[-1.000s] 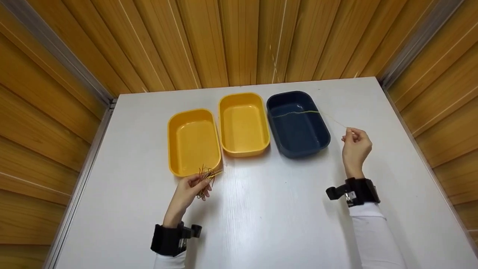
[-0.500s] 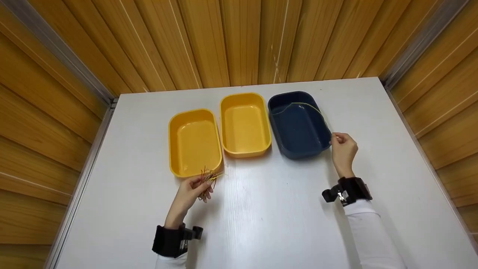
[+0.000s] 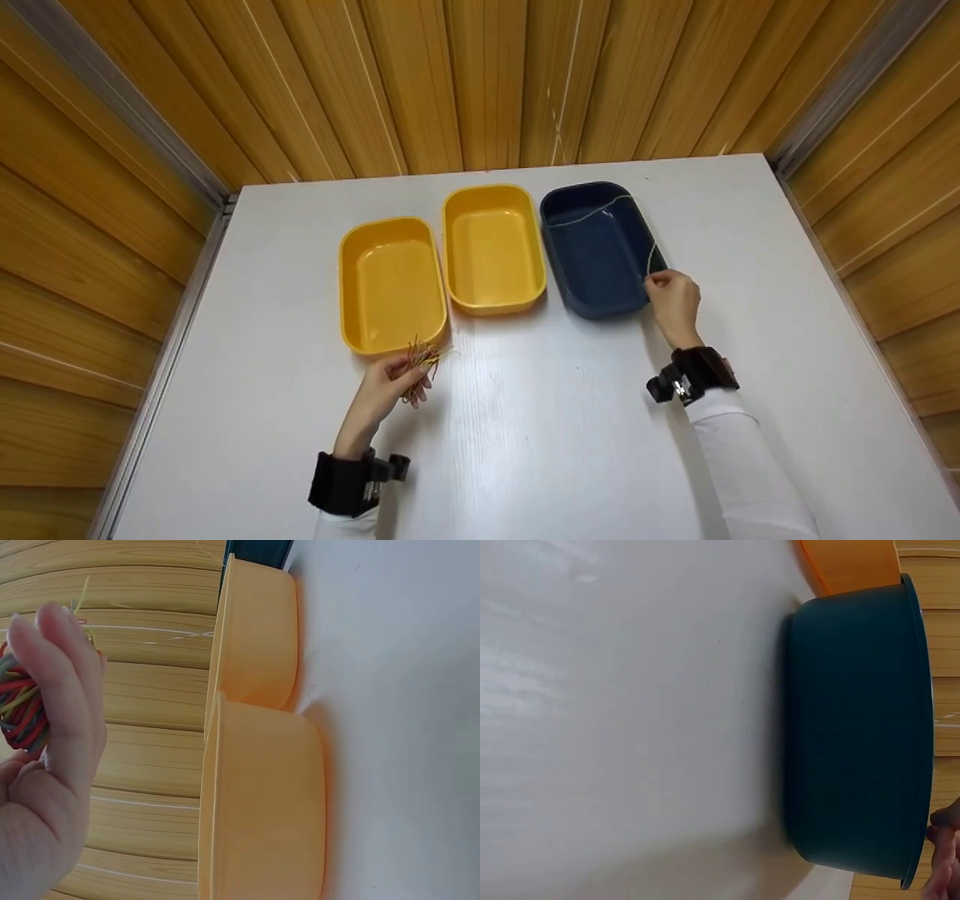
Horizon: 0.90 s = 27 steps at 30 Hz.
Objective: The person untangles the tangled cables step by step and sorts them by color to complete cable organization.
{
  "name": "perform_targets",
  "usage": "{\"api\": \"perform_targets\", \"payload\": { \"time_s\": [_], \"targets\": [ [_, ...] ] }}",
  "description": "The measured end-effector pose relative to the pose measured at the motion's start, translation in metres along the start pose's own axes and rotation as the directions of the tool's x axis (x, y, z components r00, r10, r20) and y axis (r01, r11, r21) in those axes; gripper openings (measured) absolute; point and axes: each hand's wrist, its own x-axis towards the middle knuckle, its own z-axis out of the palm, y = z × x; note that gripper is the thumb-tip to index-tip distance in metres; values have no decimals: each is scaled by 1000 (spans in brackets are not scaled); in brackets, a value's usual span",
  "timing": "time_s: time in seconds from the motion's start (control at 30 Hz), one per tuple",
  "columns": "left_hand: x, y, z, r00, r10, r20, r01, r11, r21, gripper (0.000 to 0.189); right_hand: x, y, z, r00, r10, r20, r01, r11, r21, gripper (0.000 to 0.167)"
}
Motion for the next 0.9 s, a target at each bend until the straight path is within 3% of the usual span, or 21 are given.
{"api": "perform_targets", "payload": {
  "time_s": [0.3,0.57,0.73,0.9],
  "targets": [
    [2,-6,0,1000,7,10,-7,1000,1,27,2,0,6,990,-114,84,118,992,-44,12],
    [1,-4,1,1000,-18,24,18,1000,-8,20,3,2,9,959,-217,180,241,962,-124,9],
    [-6,9,4,999,-7,34,8,1000,-13,17,3,2,9,936,-222,274,276,945,-177,11],
    [-8,11,5,999,11,39,-11,1000,-11,18,5,1,7,930,-181,321,263,937,-232,13]
  ]
}}
